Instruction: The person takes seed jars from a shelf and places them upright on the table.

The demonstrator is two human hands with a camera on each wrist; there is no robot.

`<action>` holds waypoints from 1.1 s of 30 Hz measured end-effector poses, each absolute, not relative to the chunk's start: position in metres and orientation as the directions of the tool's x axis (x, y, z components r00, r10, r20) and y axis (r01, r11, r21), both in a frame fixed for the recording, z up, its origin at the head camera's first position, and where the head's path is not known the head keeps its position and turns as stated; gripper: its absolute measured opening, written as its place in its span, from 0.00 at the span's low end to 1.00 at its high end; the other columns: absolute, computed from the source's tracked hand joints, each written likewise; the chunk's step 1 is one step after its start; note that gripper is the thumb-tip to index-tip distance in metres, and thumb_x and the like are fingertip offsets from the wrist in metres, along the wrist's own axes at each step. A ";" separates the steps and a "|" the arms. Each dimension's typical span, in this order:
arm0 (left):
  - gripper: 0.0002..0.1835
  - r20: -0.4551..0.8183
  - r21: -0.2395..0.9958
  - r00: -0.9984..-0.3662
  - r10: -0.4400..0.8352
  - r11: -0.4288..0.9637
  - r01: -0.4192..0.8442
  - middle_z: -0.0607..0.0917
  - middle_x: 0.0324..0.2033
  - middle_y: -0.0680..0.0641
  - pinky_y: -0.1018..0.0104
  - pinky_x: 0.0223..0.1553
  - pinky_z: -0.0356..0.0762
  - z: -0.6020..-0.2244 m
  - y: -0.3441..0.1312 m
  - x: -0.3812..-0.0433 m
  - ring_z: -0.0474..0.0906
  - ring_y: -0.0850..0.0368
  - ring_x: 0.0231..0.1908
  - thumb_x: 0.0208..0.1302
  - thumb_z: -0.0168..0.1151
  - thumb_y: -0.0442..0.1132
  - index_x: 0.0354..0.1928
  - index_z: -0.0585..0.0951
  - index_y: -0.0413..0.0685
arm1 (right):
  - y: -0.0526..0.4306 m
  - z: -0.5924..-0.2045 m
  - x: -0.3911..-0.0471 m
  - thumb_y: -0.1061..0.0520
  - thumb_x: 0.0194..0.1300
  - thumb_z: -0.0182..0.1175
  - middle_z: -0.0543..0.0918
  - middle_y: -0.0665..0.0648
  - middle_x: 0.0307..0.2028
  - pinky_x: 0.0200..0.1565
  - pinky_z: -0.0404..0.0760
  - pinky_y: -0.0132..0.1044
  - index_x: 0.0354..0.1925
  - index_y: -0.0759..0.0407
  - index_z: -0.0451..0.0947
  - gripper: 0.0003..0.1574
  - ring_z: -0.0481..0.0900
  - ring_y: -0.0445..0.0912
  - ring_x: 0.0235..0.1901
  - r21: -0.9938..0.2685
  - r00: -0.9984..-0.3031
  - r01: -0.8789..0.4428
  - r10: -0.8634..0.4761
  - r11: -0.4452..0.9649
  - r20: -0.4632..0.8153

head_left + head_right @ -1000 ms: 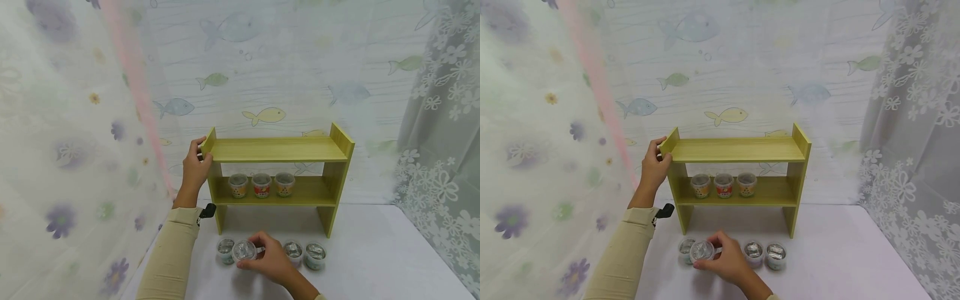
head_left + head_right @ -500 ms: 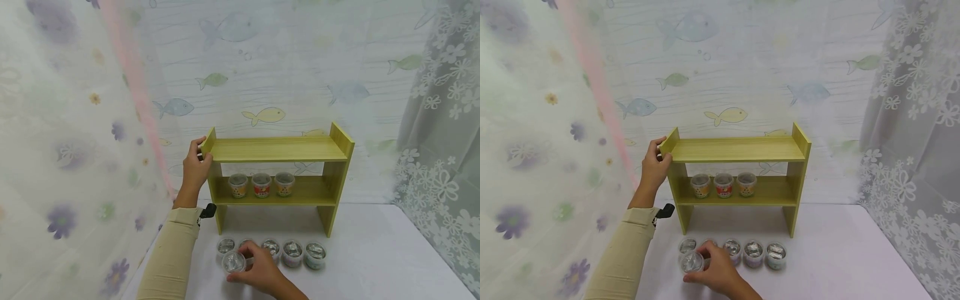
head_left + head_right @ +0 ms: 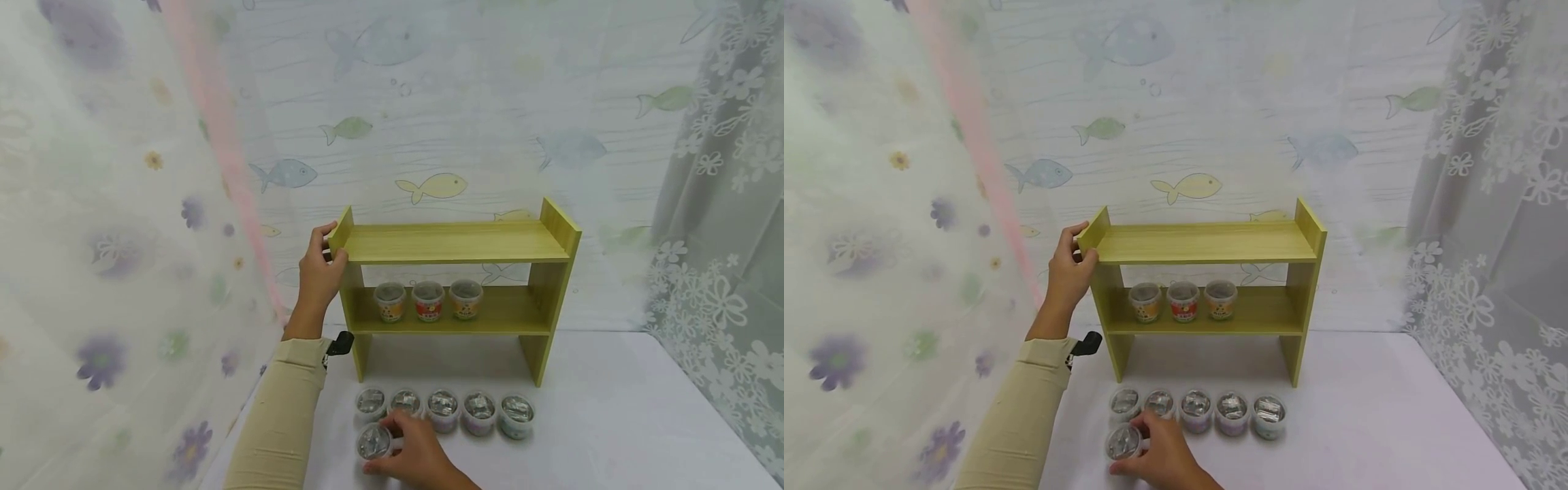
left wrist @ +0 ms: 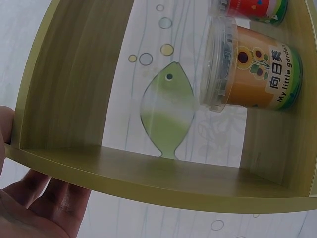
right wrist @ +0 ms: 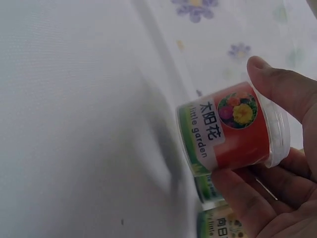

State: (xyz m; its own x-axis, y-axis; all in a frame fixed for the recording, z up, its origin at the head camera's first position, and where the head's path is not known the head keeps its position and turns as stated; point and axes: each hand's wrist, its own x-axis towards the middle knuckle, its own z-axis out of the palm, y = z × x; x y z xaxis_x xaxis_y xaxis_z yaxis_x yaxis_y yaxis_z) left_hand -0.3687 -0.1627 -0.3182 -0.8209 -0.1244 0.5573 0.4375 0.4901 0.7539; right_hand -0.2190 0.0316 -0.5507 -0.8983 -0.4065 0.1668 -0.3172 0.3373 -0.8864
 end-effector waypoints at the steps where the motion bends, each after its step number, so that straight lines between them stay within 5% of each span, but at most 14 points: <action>1: 0.29 0.557 0.754 -0.821 -0.124 0.490 0.438 0.82 0.59 0.42 0.50 0.40 0.83 -0.318 -0.163 -0.369 0.84 0.45 0.52 0.74 0.54 0.42 0.75 0.67 0.69 | 0.031 -0.552 -0.219 0.41 0.45 0.84 0.88 0.47 0.46 0.36 0.84 0.29 0.50 0.50 0.81 0.36 0.86 0.37 0.44 -0.884 -0.898 -0.319 -0.407 0.342 0.167; 33: 0.30 0.549 0.762 -0.826 -0.127 0.482 0.432 0.81 0.58 0.42 0.49 0.42 0.83 -0.318 -0.163 -0.368 0.84 0.46 0.52 0.73 0.53 0.43 0.75 0.67 0.68 | 0.015 -0.565 -0.214 0.43 0.49 0.83 0.83 0.49 0.48 0.37 0.81 0.29 0.54 0.52 0.76 0.39 0.81 0.33 0.38 -0.909 -0.907 -0.274 -0.399 0.313 0.136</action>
